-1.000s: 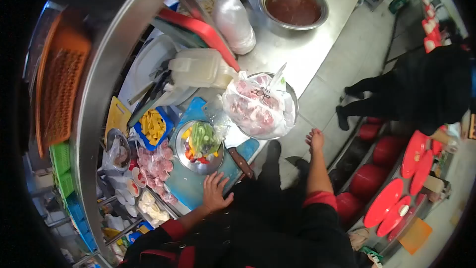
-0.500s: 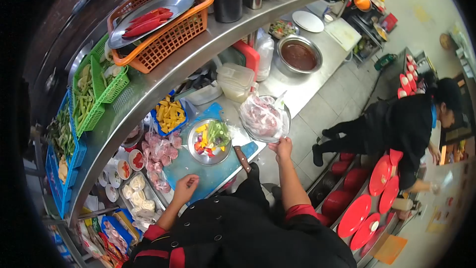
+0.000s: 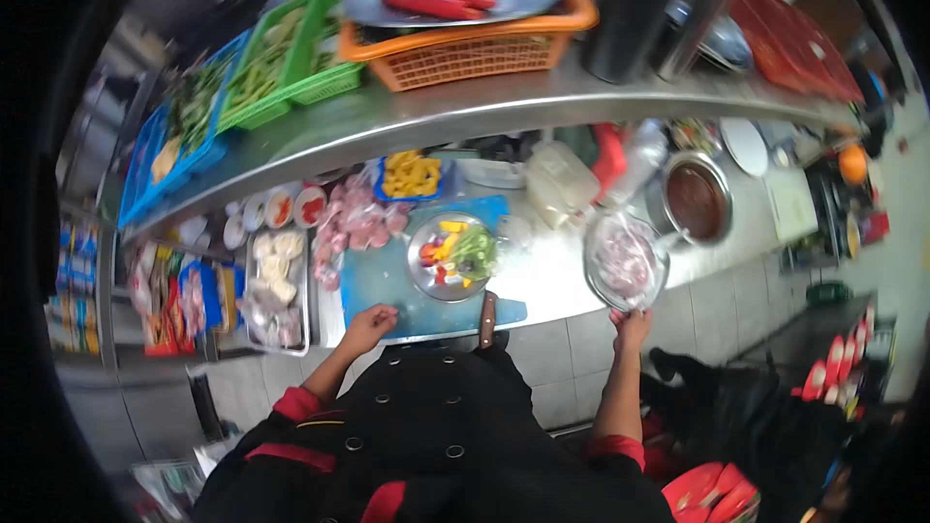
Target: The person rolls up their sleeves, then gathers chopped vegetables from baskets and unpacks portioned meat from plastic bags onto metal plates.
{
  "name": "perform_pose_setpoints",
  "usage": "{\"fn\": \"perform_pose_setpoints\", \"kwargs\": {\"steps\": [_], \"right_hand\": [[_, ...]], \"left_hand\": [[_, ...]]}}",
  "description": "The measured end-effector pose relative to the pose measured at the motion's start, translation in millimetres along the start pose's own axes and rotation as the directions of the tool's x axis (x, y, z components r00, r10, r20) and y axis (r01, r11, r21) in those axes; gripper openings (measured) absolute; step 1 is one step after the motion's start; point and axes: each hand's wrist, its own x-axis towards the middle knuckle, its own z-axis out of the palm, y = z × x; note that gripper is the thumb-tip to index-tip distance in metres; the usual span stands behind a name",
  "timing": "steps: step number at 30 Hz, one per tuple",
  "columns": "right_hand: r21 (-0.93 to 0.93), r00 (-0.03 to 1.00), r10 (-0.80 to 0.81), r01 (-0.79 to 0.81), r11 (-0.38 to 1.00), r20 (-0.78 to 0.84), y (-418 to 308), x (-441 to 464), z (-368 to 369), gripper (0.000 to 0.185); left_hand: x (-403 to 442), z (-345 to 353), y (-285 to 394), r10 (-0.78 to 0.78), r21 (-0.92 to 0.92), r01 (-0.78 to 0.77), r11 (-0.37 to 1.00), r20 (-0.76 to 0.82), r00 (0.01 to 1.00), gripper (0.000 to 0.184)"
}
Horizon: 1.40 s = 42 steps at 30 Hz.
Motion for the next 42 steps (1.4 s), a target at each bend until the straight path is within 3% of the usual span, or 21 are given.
{"fn": "perform_pose_setpoints", "kwargs": {"steps": [4,7,9,11,12,15,17,19,21,22,23,24,25,27,28,30,31,36,37,39,42], "right_hand": [[-0.101,1.000,-0.010,0.012,0.995,0.023,-6.6,5.5,3.7,0.029],[-0.050,0.997,0.007,-0.003,0.999,0.078,-0.9,-8.5,-0.7,0.031],[0.030,0.979,0.123,-0.130,0.991,0.163,0.2,-40.0,5.2,0.036],[-0.171,0.973,0.174,-0.148,0.974,0.149,16.7,-59.9,13.6,0.036],[-0.264,0.983,0.148,-0.115,0.958,0.108,27.8,-75.5,22.7,0.033],[-0.340,0.869,0.124,0.053,0.939,0.479,37.7,-131.1,62.3,0.029],[-0.442,0.801,0.144,0.161,0.883,0.581,33.8,-165.0,108.9,0.032],[-0.467,0.769,0.170,0.183,0.865,0.616,38.1,-184.1,145.5,0.027],[-0.446,0.678,0.063,0.408,0.797,0.732,43.3,-198.2,176.6,0.024],[-0.456,0.682,0.065,0.412,0.789,0.728,41.9,-202.5,188.9,0.024],[-0.575,0.653,0.113,0.556,0.600,0.749,37.0,-209.5,200.2,0.027],[-0.642,0.631,0.168,0.671,0.372,0.757,34.6,-215.4,206.9,0.030],[-0.650,0.638,0.169,0.670,0.359,0.751,40.8,-217.0,205.8,0.030],[-0.503,0.507,-0.118,0.862,0.061,0.854,58.1,-217.6,198.6,0.051],[-0.499,0.501,-0.113,0.865,0.047,0.858,62.0,-217.6,195.6,0.051],[-0.678,0.677,-0.144,0.733,0.047,0.722,63.6,-219.0,194.6,0.059],[-0.677,0.686,-0.132,0.728,0.107,0.716,61.7,-218.4,193.4,0.056],[-0.685,0.658,-0.289,0.728,0.010,0.696,55.9,-193.1,185.7,0.050],[-0.732,0.704,-0.281,0.682,0.008,0.652,54.8,-184.8,184.2,0.052],[-0.697,0.654,-0.325,0.716,-0.025,0.683,45.4,-181.6,185.3,0.051],[-0.727,0.687,-0.301,0.686,-0.033,0.661,37.2,-176.4,183.9,0.049]], "left_hand": [[-6.1,15.5,17.0,-0.083,-0.022,0.083,0.996,-0.003,0.997,0.027],[-2.1,18.1,22.1,-0.077,-0.061,0.076,0.995,-0.019,0.997,0.027],[3.7,10.2,18.7,-0.100,-0.083,0.096,0.992,-0.048,0.994,0.026],[11.5,0.7,0.7,-0.040,-0.145,0.020,0.989,-0.143,0.989,0.026],[14.5,-8.7,-5.4,-0.050,-0.145,0.024,0.989,-0.178,0.983,0.027],[15.6,-43.3,-12.9,-0.105,-0.076,0.085,0.994,-0.323,0.940,0.026],[17.6,-66.2,-32.6,-0.034,0.068,0.072,0.995,-0.448,0.893,0.022],[15.0,-90.7,-36.5,-0.054,0.035,0.078,0.996,-0.449,0.892,0.023],[11.1,-113.1,-27.8,-0.075,-0.002,0.083,0.997,-0.453,0.888,0.024],[8.0,-121.0,-25.1,0.055,0.234,0.087,0.968,-0.539,0.841,0.027],[5.5,-127.4,-25.0,0.199,0.454,0.114,0.884,-0.585,0.786,0.030],[6.0,-132.8,-27.3,0.146,0.433,0.145,0.890,-0.570,0.809,0.036],[7.9,-133.2,-32.7,0.140,0.421,0.139,0.896,-0.567,0.812,0.036],[12.4,-133.2,-39.5,0.214,0.461,0.065,0.885,-0.526,0.823,0.038],[14.9,-130.3,-40.7,0.206,0.448,0.067,0.891,-0.533,0.820,0.038],[16.2,-124.1,-35.5,-0.044,0.407,0.239,0.882,-0.433,0.900,0.041],[18.6,-120.5,-41.4,-0.058,0.395,0.255,0.882,-0.447,0.892,0.041],[25.5,-123.1,-61.4,0.101,0.412,0.101,0.906,-0.441,0.892,0.036],[23.2,-127.9,-60.8,0.103,0.407,0.097,0.908,-0.442,0.891,0.036],[16.2,-143.9,-49.9,0.141,0.344,0.023,0.939,-0.445,0.885,0.029],[7.8,-169.3,-40.8,0.135,0.183,-0.051,0.982,-0.487,0.863,0.021]]}}
